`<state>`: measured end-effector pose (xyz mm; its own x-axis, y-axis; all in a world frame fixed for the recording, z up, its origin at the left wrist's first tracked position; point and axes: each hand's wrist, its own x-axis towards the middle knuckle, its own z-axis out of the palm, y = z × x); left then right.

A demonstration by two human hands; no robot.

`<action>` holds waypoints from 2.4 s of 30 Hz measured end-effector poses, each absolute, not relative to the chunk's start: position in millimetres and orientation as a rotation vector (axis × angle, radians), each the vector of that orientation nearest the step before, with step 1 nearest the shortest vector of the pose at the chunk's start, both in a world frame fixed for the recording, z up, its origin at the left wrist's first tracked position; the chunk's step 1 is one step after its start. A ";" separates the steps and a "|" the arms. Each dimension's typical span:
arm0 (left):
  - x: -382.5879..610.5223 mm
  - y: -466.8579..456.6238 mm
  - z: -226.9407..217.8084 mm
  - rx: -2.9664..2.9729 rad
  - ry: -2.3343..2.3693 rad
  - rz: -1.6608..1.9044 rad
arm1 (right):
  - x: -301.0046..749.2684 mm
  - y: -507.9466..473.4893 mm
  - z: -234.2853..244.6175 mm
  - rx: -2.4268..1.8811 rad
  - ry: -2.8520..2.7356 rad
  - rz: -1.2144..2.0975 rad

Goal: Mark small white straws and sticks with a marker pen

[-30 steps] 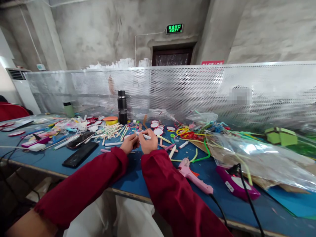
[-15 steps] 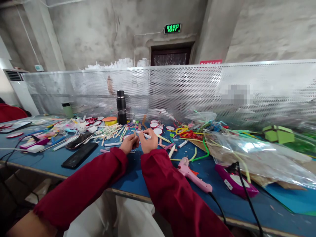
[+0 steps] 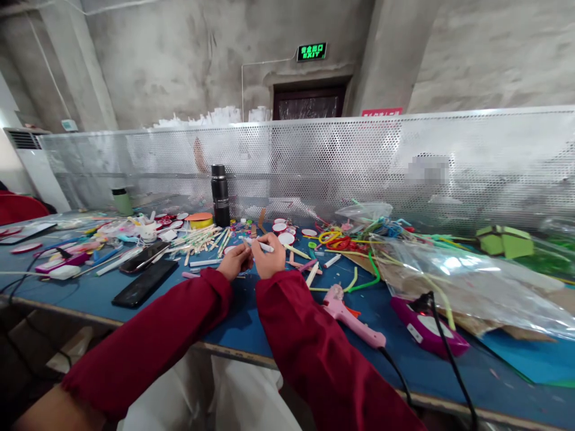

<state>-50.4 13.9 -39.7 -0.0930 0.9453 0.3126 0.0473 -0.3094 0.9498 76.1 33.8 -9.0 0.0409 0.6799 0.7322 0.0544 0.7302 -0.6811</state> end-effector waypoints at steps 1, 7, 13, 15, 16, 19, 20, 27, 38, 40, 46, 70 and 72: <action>-50.5 13.9 -39.6 1.420 1.134 1.504 | 76.0 33.8 -9.1 -0.635 -1.484 0.534; -51.4 17.3 -42.5 1.411 1.134 1.502 | 76.5 34.0 -8.4 -0.661 -1.437 0.544; -51.9 17.3 -42.0 1.413 1.128 1.508 | 77.2 35.2 -8.5 -0.663 -1.468 0.528; -52.0 16.3 -40.9 1.413 1.124 1.500 | 77.5 36.4 -8.6 -0.662 -1.435 0.536; -52.0 15.9 -40.5 1.410 1.122 1.499 | 77.6 36.9 -8.7 -0.657 -1.424 0.542; -51.6 15.2 -40.0 1.382 1.102 1.513 | 77.9 37.5 -8.8 -0.629 -1.438 0.557; -51.4 15.1 -40.1 1.372 1.091 1.519 | 77.8 37.4 -8.9 -0.623 -1.445 0.559; -49.7 13.0 -38.9 1.367 1.044 1.526 | 76.8 36.0 -8.5 -0.633 -1.445 0.571; -46.5 9.2 -33.0 1.323 1.055 1.523 | 76.2 34.2 -7.4 -0.629 -1.450 0.545; -46.6 9.2 -33.2 1.322 1.061 1.520 | 75.9 34.6 -7.8 -0.632 -1.451 0.546; -47.1 10.3 -34.6 1.343 1.057 1.523 | 75.4 36.2 -9.9 -0.650 -1.464 0.517; -49.2 14.9 -41.0 1.407 1.061 1.506 | 76.8 36.1 -8.3 -0.645 -1.472 0.509; -48.6 14.3 -40.4 1.399 1.063 1.503 | 76.9 35.7 -8.0 -0.650 -1.469 0.501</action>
